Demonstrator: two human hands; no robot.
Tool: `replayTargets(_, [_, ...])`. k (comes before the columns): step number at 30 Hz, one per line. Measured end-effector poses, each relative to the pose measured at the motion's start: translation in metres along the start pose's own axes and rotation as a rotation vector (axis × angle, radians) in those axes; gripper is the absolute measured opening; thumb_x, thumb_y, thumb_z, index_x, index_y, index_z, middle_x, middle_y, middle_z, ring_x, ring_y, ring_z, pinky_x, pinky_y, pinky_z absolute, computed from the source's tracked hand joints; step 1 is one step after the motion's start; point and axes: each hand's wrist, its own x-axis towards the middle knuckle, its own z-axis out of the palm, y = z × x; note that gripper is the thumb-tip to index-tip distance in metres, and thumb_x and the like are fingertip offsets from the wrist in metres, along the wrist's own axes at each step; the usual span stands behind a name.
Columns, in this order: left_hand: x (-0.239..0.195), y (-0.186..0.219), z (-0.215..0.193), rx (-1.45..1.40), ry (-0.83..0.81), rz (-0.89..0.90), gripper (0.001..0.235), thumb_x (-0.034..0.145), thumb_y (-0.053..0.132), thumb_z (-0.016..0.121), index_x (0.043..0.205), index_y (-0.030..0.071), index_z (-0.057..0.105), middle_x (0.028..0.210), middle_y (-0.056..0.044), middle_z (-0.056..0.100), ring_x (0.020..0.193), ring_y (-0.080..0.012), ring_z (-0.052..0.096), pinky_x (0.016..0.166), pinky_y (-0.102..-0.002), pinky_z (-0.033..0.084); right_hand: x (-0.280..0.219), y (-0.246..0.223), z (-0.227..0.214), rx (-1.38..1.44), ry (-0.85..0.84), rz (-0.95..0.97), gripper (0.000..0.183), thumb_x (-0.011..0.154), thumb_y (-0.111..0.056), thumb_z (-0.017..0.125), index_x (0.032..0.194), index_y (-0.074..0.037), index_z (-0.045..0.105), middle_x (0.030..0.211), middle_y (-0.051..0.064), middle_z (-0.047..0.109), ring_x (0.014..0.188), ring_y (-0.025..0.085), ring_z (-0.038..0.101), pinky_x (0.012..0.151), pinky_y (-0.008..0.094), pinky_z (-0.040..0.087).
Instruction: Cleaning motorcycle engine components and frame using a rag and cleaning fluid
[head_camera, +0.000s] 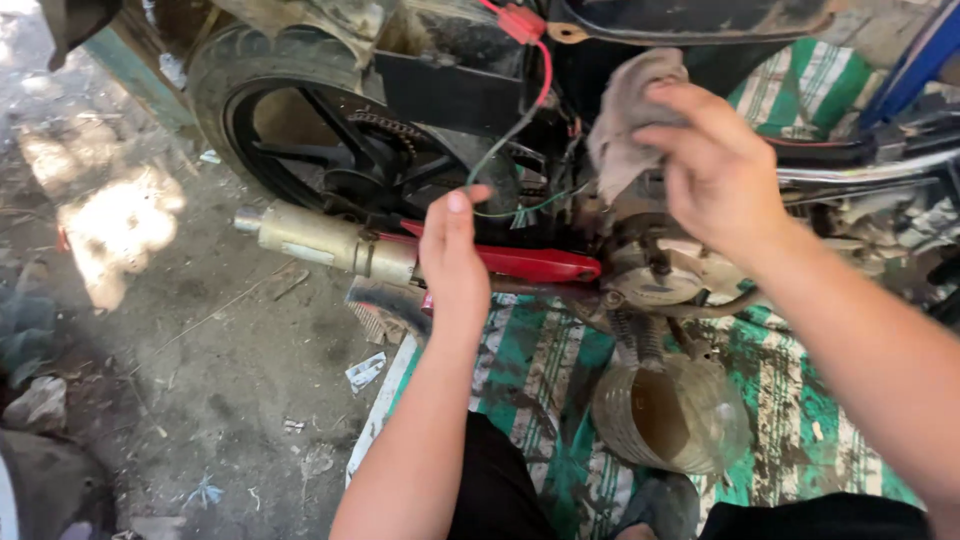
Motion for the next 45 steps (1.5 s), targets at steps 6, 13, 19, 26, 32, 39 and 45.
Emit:
replayTargets(6, [0.007,-0.007,0.009,-0.156,0.071,-0.288,0.050,0.113,0.055,0.056,0.142,0.018,0.072,0.126,-0.004,0.080,0.115,-0.0159,0.067,0.093,-0.033,0.046,-0.075,-0.035,0.048,0.409,0.239,0.722,0.052,0.097,0.012,0.066,0.145,-0.007,0.072,0.139,0.017,0.071,0.137,0.034,0.066,0.120,0.051,0.047])
replayTargets(13, [0.006,-0.004,0.009,-0.119,0.107,-0.272,0.050,0.114,0.054,0.056,0.146,0.018,0.068,0.132,-0.003,0.076,0.118,-0.0152,0.064,0.094,-0.033,0.045,0.020,-0.078,0.127,0.335,0.253,0.364,0.063,0.089,0.015,0.070,0.150,0.001,0.067,0.154,0.027,0.062,0.146,0.048,0.060,0.123,0.059,0.050])
replayTargets(19, [0.006,0.003,0.007,-0.086,0.045,-0.253,0.054,0.112,0.060,0.056,0.140,0.017,0.074,0.138,-0.004,0.070,0.123,-0.0195,0.060,0.100,-0.039,0.044,0.053,-0.093,0.146,-0.265,0.010,0.388,0.069,0.082,-0.031,0.089,0.144,-0.007,0.070,0.146,0.013,0.058,0.128,0.038,0.054,0.092,0.054,0.063])
replayTargets(26, [0.007,0.011,0.010,0.010,0.064,-0.340,0.058,0.102,0.060,0.050,0.135,0.019,0.076,0.133,0.003,0.075,0.118,-0.0112,0.065,0.091,-0.034,0.047,0.067,-0.092,0.126,-0.434,-0.250,0.471,0.047,0.084,-0.035,0.080,0.125,-0.013,0.075,0.115,0.016,0.057,0.093,0.039,0.065,0.047,0.049,0.060])
replayTargets(32, [0.010,-0.017,-0.005,0.016,0.048,-0.240,0.064,0.111,0.043,0.073,0.166,0.022,0.048,0.149,-0.009,0.065,0.130,-0.0240,0.057,0.105,-0.048,0.045,-0.011,-0.089,0.057,0.254,-0.396,0.960,0.034,0.099,-0.048,0.069,0.113,-0.018,0.075,0.100,0.021,0.078,0.105,0.051,0.077,0.088,0.064,0.061])
replayTargets(39, [0.014,-0.018,-0.001,-0.045,0.059,-0.314,0.071,0.105,0.033,0.083,0.166,0.026,0.046,0.147,-0.005,0.065,0.132,-0.0215,0.059,0.107,-0.046,0.043,-0.072,-0.100,0.008,1.007,0.303,1.539,0.013,0.101,-0.024,0.082,0.110,-0.015,0.083,0.098,0.003,0.078,0.098,0.021,0.076,0.099,0.040,0.060])
replayTargets(45, [0.011,-0.025,0.014,-0.072,-0.079,-0.438,0.044,0.096,0.026,0.084,0.136,0.013,0.070,0.123,-0.008,0.075,0.112,-0.0212,0.069,0.101,-0.041,0.048,-0.110,-0.083,-0.005,1.510,0.379,1.815,0.077,0.088,-0.017,0.064,0.163,-0.006,0.053,0.151,0.021,0.066,0.136,0.041,0.066,0.120,0.067,0.047])
